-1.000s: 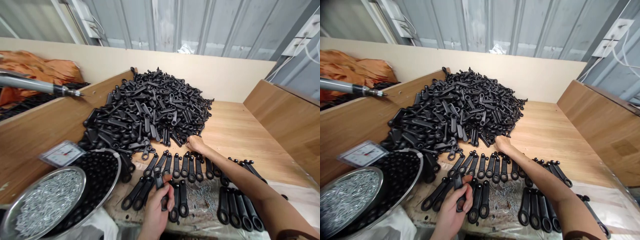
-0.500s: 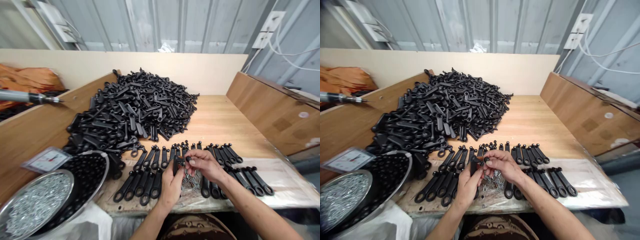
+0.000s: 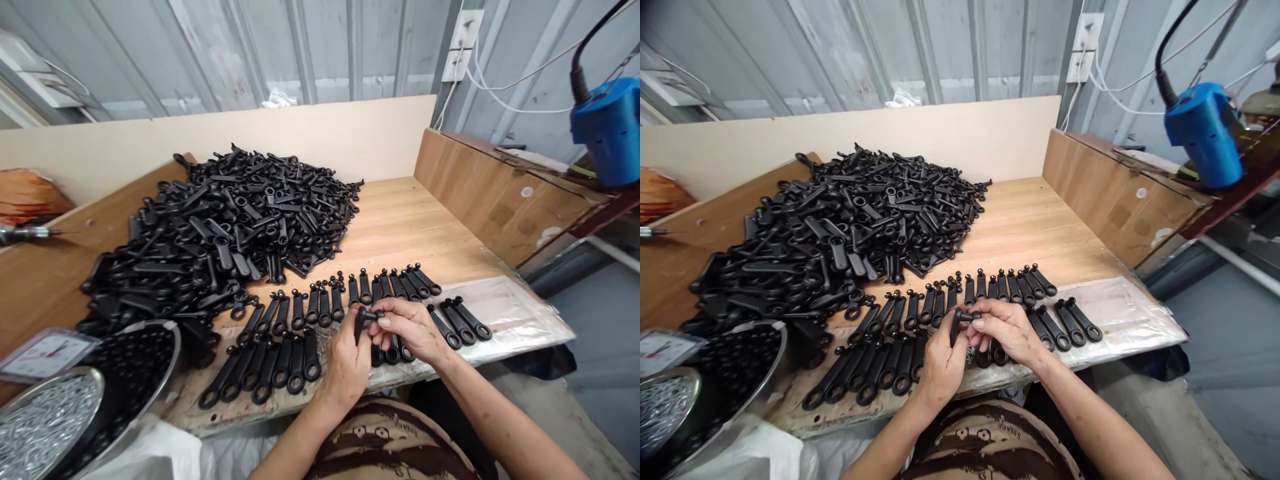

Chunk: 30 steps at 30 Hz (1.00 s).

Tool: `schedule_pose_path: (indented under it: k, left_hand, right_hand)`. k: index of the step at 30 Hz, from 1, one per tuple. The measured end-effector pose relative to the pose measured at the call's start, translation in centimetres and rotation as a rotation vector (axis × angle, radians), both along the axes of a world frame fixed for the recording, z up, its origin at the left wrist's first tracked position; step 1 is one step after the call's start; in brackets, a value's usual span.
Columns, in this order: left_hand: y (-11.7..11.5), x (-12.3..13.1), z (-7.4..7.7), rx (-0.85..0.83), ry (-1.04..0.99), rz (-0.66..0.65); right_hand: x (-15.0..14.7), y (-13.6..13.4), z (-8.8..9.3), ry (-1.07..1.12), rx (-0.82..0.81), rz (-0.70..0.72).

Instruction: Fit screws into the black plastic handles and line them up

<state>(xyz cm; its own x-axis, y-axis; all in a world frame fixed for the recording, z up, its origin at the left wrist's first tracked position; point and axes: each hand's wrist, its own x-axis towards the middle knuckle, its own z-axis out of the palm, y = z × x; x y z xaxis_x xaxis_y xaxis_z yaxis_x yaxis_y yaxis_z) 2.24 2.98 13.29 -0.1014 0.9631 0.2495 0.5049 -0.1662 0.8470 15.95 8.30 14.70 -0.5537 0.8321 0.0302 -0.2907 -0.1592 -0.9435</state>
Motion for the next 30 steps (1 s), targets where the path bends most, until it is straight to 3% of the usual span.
schedule_pose_path:
  k: [4,7,13,17,19,21,25,27,30]
  left_hand:
    - [-0.3,0.8,-0.4,0.008,0.049,0.018]
    - [-0.6,1.4,-0.3,-0.038,0.048,0.004]
    - [-1.0,2.0,0.2,-0.112,-0.117,-0.102]
    - [0.2,1.8,0.9,-0.084,-0.246,-0.191]
    - [1.1,1.3,1.3,-0.086,-0.303,-0.287]
    - [1.8,0.4,1.6,-0.106,-0.357,-0.299]
    - [2.3,-3.2,1.1,-0.054,-0.589,-0.004]
    - [1.9,-5.5,0.7,0.018,-0.711,0.169]
    - [1.0,-8.7,-0.2,0.051,-0.796,0.352]
  right_hand:
    - [1.0,-0.7,-0.1,-0.104,0.163,-0.024]
    - [1.1,-1.3,-0.5,-0.167,0.306,-0.123]
    - [0.8,-1.9,-1.2,-0.266,0.501,-0.22]
    - [0.9,-0.5,0.3,-0.404,0.657,-0.214]
    - [0.8,1.4,1.8,-0.521,0.749,-0.221]
    - [0.3,4.3,3.5,-0.685,0.819,-0.227]
    - [-2.0,12.1,5.4,-1.242,0.947,-0.22]
    - [-3.7,16.0,5.0,-1.484,0.95,-0.186]
    - [-6.5,20.4,2.9,-1.619,0.911,-0.112]
